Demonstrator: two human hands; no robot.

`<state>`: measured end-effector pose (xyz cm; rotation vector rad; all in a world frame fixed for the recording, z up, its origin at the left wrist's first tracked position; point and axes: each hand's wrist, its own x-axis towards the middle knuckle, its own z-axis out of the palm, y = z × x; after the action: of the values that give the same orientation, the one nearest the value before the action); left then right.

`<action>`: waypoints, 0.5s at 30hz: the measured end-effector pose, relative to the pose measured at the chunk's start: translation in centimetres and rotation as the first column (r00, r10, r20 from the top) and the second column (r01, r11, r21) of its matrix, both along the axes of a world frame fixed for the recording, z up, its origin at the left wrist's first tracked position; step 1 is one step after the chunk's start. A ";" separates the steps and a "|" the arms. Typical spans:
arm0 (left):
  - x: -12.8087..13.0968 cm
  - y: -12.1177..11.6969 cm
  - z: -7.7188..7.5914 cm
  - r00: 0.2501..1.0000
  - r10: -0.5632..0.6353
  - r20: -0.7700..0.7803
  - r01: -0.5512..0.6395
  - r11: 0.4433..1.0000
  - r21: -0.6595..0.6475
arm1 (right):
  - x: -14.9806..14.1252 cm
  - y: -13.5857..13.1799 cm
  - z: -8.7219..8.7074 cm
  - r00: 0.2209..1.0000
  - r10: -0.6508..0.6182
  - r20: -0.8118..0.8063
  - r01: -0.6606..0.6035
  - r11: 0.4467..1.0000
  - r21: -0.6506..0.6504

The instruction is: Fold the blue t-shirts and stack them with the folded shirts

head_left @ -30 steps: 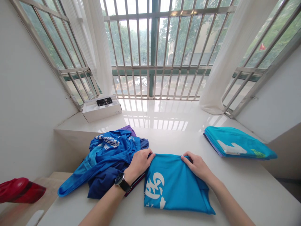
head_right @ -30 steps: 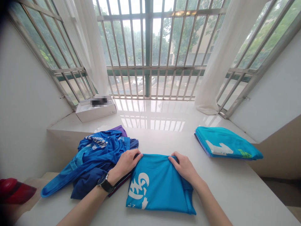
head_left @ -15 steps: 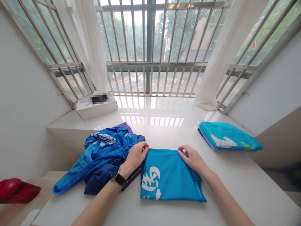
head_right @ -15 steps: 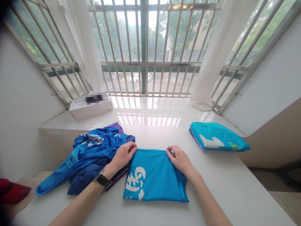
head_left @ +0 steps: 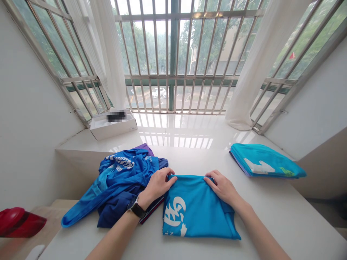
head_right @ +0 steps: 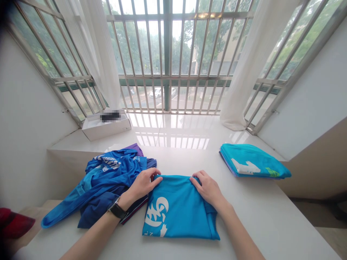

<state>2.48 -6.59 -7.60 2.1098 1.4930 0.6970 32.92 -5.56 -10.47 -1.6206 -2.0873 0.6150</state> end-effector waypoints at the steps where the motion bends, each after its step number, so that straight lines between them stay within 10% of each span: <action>1: 0.0 0.0 0.0 1.000 -0.004 0.020 0.004 1.000 -0.009 | 0.0 0.0 0.1 1.000 -0.001 0.005 0.001 1.000 0.000; 15: -0.5 -0.3 0.4 0.995 -0.041 -0.087 0.031 0.992 -0.122 | 0.1 0.0 -0.1 1.000 0.004 0.013 -0.004 1.000 0.014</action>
<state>1.97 -6.87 -7.20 2.0948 1.5006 0.4916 33.00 -5.58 -10.57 -1.6174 -2.0998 0.5917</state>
